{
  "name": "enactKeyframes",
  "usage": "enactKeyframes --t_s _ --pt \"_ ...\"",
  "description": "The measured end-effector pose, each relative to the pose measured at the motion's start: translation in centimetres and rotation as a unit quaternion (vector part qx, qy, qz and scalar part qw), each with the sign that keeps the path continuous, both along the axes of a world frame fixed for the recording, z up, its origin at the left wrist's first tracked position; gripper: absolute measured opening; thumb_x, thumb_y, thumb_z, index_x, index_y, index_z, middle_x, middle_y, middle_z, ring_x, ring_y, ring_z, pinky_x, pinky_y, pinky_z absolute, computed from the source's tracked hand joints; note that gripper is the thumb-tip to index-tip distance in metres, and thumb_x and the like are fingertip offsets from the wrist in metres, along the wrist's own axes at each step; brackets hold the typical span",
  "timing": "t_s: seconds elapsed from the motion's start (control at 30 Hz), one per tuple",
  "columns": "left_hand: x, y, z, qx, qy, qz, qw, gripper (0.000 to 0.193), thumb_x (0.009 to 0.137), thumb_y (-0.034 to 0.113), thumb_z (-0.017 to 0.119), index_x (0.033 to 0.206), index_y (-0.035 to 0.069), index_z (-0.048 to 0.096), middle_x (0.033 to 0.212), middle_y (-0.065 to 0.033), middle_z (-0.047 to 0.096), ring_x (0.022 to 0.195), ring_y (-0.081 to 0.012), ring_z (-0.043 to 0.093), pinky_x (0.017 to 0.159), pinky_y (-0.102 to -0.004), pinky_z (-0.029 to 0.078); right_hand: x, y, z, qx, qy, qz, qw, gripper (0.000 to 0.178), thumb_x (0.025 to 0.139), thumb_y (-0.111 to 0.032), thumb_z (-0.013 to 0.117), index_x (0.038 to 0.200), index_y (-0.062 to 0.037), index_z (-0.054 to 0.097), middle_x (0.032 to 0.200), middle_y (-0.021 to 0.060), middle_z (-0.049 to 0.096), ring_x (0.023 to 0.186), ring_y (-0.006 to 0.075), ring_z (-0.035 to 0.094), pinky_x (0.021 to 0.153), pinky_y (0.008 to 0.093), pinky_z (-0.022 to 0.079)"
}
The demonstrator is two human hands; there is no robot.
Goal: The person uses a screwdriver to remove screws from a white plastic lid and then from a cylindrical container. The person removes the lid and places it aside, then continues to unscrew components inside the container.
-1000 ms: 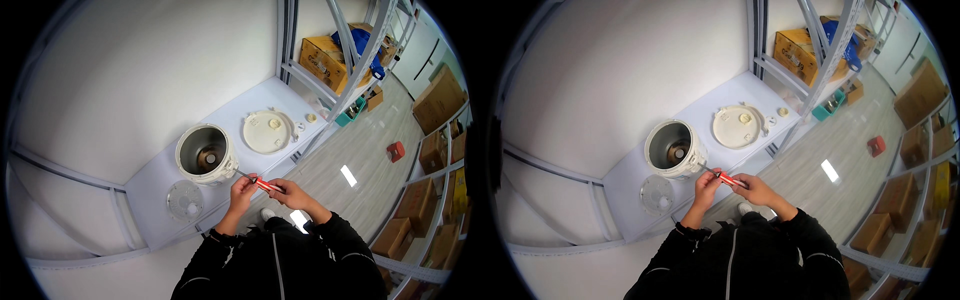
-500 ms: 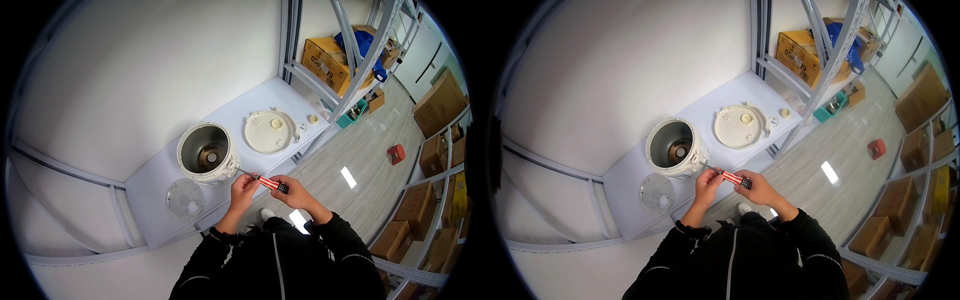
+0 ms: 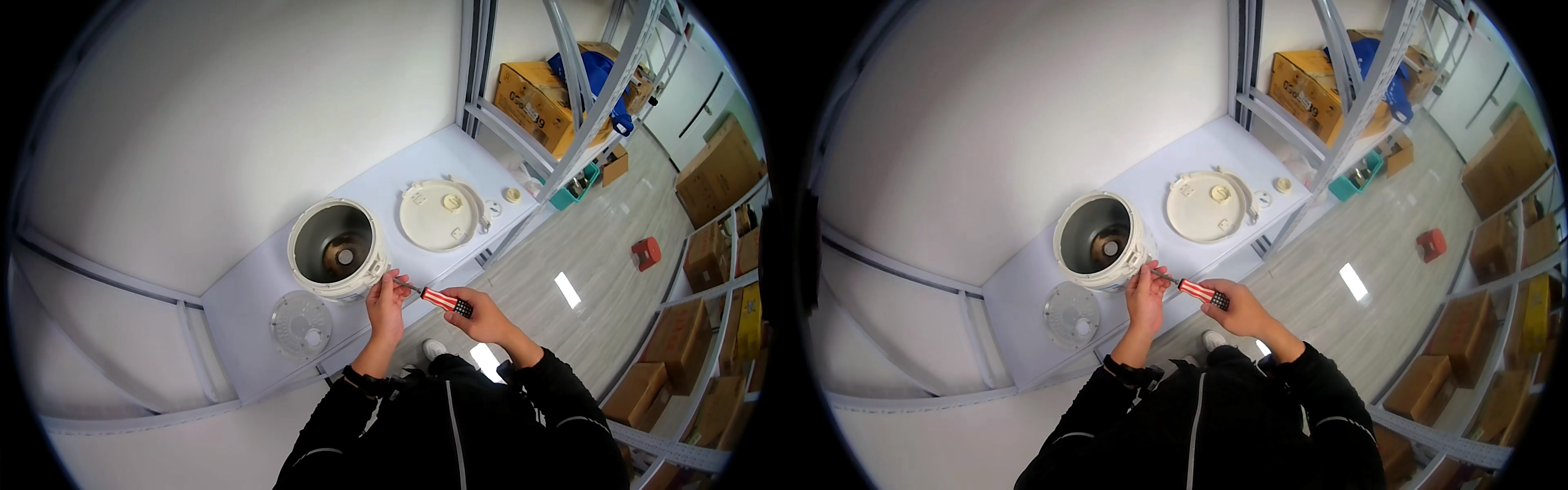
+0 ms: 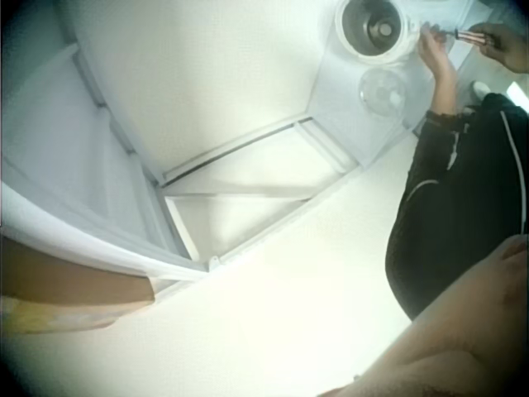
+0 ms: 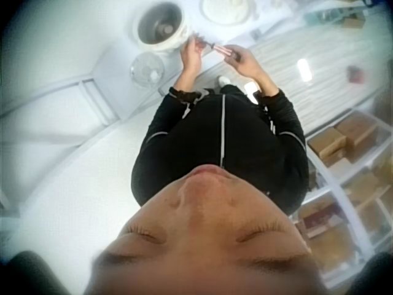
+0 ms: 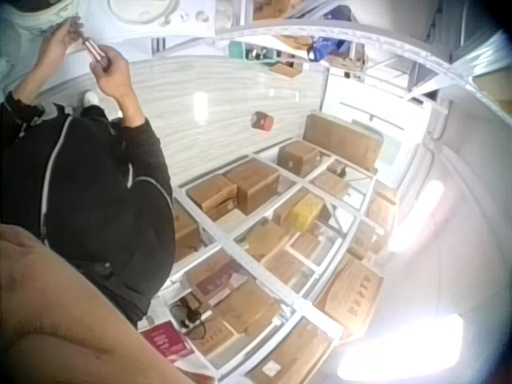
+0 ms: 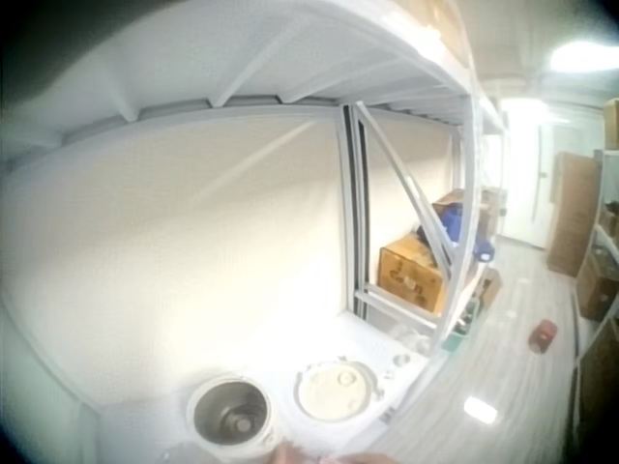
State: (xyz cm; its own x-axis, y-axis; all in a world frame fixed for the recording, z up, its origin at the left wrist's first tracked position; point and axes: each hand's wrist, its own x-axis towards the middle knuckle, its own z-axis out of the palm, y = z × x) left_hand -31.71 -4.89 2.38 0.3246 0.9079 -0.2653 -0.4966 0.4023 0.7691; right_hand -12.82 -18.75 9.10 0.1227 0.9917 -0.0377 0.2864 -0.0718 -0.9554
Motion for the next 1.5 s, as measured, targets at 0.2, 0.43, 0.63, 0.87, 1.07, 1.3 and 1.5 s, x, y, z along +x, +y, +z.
enactKeyframes --t_s 0.2,0.43,0.63,0.87,1.07,1.3,1.5 --pt "-0.2 0.4 -0.3 -0.017 0.017 -0.011 1.0 0.029 0.113 0.021 0.061 0.132 -0.001 0.067 0.107 -0.0137 0.077 0.095 -0.0202 0.073 0.087 -0.0357 0.059 0.9 -0.4 -0.1 0.003 -0.021 -0.003 1.0 0.044 0.095 -0.006 0.081 0.137 0.002 0.069 0.117 0.0138 0.076 0.104 0.0208 0.072 0.092 0.0351 0.057" --pt "1.8 -0.3 -0.8 0.049 0.088 -0.017 0.995 0.02 0.114 0.016 0.057 0.121 -0.003 0.061 0.114 -0.0236 0.077 0.098 -0.0272 0.079 0.089 -0.036 0.064 3.2 -0.9 -0.7 -0.016 -0.056 -0.025 0.998 0.042 0.092 -0.009 0.082 0.133 -0.0026 0.072 0.119 0.0157 0.077 0.107 0.0293 0.074 0.094 0.0393 0.058" --pt "4.3 -0.6 -2.4 0.028 0.064 -0.047 0.996 0.018 0.114 0.016 0.059 0.114 -0.002 0.061 0.113 -0.0221 0.078 0.098 -0.0249 0.08 0.088 -0.0355 0.065 5.9 -2.5 -1.6 -0.038 -0.042 -0.049 0.997 0.042 0.092 -0.009 0.082 0.133 -0.0034 0.072 0.119 0.0147 0.076 0.106 0.0301 0.073 0.094 0.0386 0.058" --pt "6.8 0.3 -4.9 0.166 0.244 -0.092 0.951 0.025 0.114 0.021 0.061 0.111 -0.003 0.069 0.101 -0.014 0.08 0.086 -0.0188 0.076 0.08 -0.0325 0.061 9.2 -3.4 -2.5 -0.053 -0.07 -0.073 0.993 0.042 0.091 -0.007 0.081 0.132 -0.0037 0.073 0.115 0.0146 0.075 0.103 0.0301 0.073 0.091 0.0395 0.057" --pt "8.5 1.6 -3.6 0.425 0.514 -0.067 0.742 0.014 0.107 0.021 0.069 0.107 0.008 0.072 0.096 -0.0106 0.077 0.085 -0.0315 0.074 0.074 -0.0414 0.059 13.3 -1.7 -2.4 -0.027 -0.08 -0.074 0.994 0.041 0.091 -0.009 0.08 0.131 -0.0049 0.073 0.113 0.0151 0.074 0.102 0.0313 0.072 0.09 0.0409 0.056" --pt "8.1 2.7 -6.7 0.494 0.601 -0.01 0.629 0.008 0.101 0.019 0.072 0.102 0.011 0.071 0.095 -0.0079 0.071 0.091 -0.0345 0.068 0.076 -0.0484 0.056 16.2 1.1 -1.9 -0.003 -0.095 -0.042 0.995 0.041 0.092 -0.01 0.08 0.132 -0.0044 0.073 0.115 0.016 0.075 0.102 0.0318 0.072 0.091 0.0407 0.056" --pt "8.2 2.8 -7.5 0.454 0.632 -0.002 0.628 0.008 0.102 0.017 0.07 0.106 0.01 0.071 0.099 -0.0096 0.068 0.095 -0.0356 0.067 0.08 -0.0489 0.056 16.8 3.4 -1.6 -0.019 -0.057 0.021 0.998 0.041 0.093 -0.007 0.079 0.133 -0.0043 0.072 0.115 0.0165 0.075 0.103 0.032 0.072 0.093 0.041 0.055"
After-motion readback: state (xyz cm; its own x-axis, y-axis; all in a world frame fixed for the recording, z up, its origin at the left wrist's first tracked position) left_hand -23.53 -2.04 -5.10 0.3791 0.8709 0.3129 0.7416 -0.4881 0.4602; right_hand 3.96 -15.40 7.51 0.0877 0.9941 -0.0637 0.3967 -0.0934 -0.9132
